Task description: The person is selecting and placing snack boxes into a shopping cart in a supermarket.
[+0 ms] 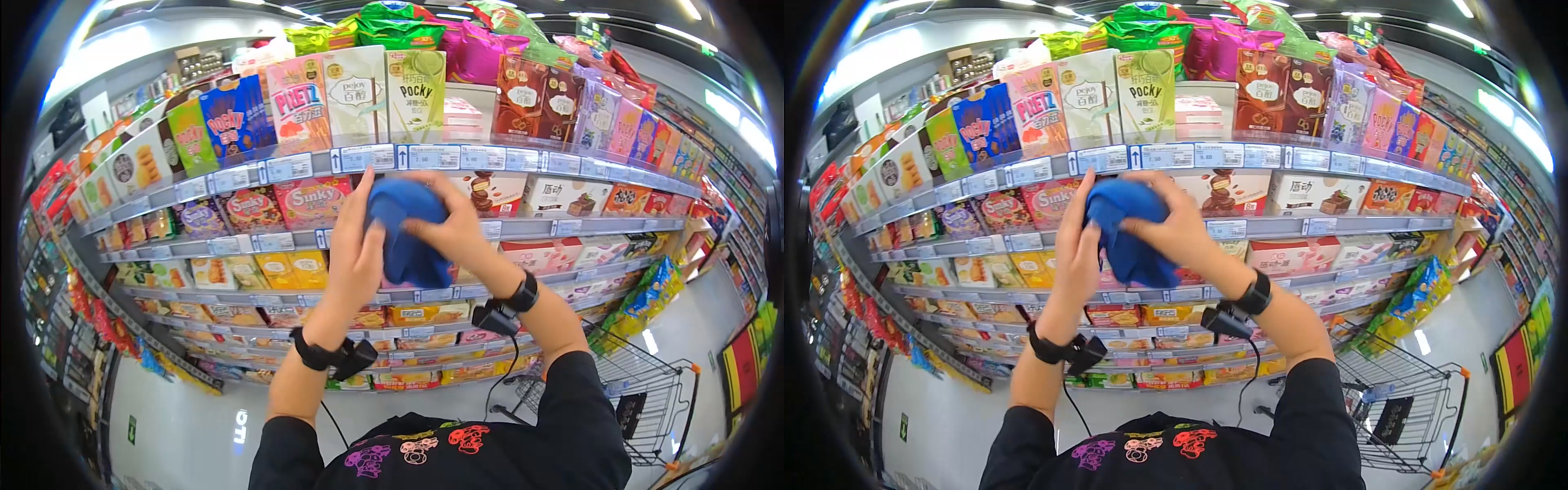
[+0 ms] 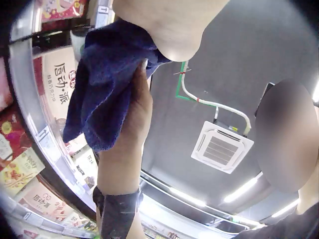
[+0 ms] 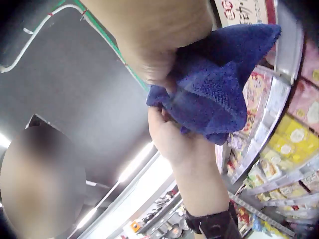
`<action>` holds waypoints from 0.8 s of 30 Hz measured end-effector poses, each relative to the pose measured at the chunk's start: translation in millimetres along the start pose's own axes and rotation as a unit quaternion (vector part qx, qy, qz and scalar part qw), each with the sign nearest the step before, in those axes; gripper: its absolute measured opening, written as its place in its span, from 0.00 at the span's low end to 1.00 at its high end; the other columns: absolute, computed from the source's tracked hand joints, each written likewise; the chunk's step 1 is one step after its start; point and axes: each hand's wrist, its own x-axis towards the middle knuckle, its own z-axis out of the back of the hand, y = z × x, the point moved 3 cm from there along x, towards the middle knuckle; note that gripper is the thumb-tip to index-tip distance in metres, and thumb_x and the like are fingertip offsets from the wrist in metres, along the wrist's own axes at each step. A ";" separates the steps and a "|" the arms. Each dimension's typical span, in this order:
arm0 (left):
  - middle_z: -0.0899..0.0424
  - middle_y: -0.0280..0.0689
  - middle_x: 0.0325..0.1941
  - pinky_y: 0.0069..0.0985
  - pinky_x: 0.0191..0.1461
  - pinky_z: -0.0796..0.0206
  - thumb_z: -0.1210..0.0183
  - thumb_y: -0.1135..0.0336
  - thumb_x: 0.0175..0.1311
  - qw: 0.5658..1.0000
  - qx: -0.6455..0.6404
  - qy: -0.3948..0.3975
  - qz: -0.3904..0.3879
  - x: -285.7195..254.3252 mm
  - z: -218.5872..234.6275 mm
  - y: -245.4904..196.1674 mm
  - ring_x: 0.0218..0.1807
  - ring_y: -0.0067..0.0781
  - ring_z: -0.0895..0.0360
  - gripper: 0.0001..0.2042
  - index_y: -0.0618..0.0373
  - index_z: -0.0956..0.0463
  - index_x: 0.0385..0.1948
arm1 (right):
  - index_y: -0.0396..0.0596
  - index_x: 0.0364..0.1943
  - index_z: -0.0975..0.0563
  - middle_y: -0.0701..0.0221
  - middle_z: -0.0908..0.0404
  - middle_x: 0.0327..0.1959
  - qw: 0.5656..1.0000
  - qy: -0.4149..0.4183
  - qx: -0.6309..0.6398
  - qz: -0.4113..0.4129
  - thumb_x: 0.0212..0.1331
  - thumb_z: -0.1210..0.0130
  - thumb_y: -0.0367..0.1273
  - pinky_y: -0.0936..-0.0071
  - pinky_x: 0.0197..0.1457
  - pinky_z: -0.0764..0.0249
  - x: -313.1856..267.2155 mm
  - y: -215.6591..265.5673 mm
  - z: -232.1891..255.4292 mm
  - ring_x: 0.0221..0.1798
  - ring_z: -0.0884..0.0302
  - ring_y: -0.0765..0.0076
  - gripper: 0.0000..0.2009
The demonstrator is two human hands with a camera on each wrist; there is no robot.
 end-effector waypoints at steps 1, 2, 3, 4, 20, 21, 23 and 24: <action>0.26 0.40 0.50 0.22 0.57 0.42 0.60 0.65 0.65 0.999 -0.049 0.004 0.012 8.9 -2.7 10.1 0.49 0.27 0.29 0.23 0.63 0.41 0.62 | 0.48 0.56 0.34 0.62 0.24 0.48 0.997 -0.008 0.044 -0.062 0.44 0.36 0.25 0.70 0.53 0.29 8.7 -4.2 8.7 0.49 0.25 0.65 0.30; 0.25 0.39 0.49 0.21 0.54 0.40 0.60 0.65 0.66 0.986 -0.151 0.018 0.074 17.6 -5.0 16.8 0.47 0.26 0.28 0.23 0.62 0.41 0.62 | 0.48 0.58 0.36 0.61 0.24 0.48 0.988 -0.015 0.090 -0.125 0.45 0.36 0.24 0.70 0.52 0.28 14.0 -7.8 15.8 0.49 0.24 0.65 0.33; 0.25 0.38 0.49 0.20 0.52 0.38 0.60 0.64 0.66 0.959 -0.248 0.029 0.132 28.3 -6.5 20.3 0.46 0.24 0.27 0.22 0.62 0.40 0.62 | 0.48 0.60 0.40 0.59 0.24 0.48 0.982 -0.020 0.144 -0.122 0.45 0.36 0.23 0.70 0.52 0.27 21.7 -12.6 23.4 0.48 0.24 0.64 0.35; 0.24 0.37 0.48 0.19 0.49 0.37 0.60 0.64 0.67 0.920 -0.340 0.042 0.188 38.4 -9.4 25.4 0.44 0.23 0.26 0.22 0.62 0.40 0.61 | 0.48 0.62 0.43 0.58 0.24 0.48 0.972 -0.027 0.200 -0.118 0.46 0.37 0.23 0.70 0.51 0.26 29.3 -18.6 30.3 0.48 0.24 0.64 0.37; 0.26 0.32 0.29 0.15 0.30 0.39 0.53 0.72 0.64 0.975 -0.179 -0.041 0.125 79.0 -48.8 65.3 0.28 0.14 0.32 0.24 0.57 0.43 0.63 | 0.46 0.67 0.49 0.57 0.26 0.50 0.945 0.096 0.271 -0.153 0.44 0.38 0.22 0.69 0.57 0.31 61.9 -58.8 70.7 0.52 0.27 0.65 0.43; 0.25 0.33 0.29 0.17 0.30 0.37 0.52 0.73 0.63 0.979 -0.162 -0.042 0.114 79.8 -49.4 67.1 0.28 0.16 0.30 0.25 0.58 0.43 0.63 | 0.46 0.67 0.49 0.57 0.26 0.51 0.946 0.104 0.270 -0.149 0.44 0.38 0.23 0.69 0.58 0.32 63.0 -59.4 71.0 0.52 0.27 0.65 0.43; 0.25 0.33 0.29 0.16 0.29 0.37 0.52 0.74 0.62 0.979 -0.166 -0.037 0.111 80.1 -49.3 62.3 0.27 0.15 0.30 0.25 0.58 0.43 0.63 | 0.45 0.67 0.48 0.58 0.26 0.52 0.938 0.099 0.299 -0.142 0.44 0.38 0.23 0.69 0.58 0.33 65.5 -56.4 71.8 0.53 0.28 0.65 0.42; 0.25 0.33 0.29 0.16 0.28 0.38 0.51 0.75 0.62 0.979 -0.169 -0.035 0.110 79.1 -49.3 60.4 0.27 0.15 0.30 0.25 0.58 0.43 0.63 | 0.45 0.67 0.48 0.58 0.27 0.52 0.934 0.097 0.314 -0.139 0.44 0.38 0.23 0.70 0.59 0.33 65.5 -56.2 71.5 0.54 0.28 0.65 0.42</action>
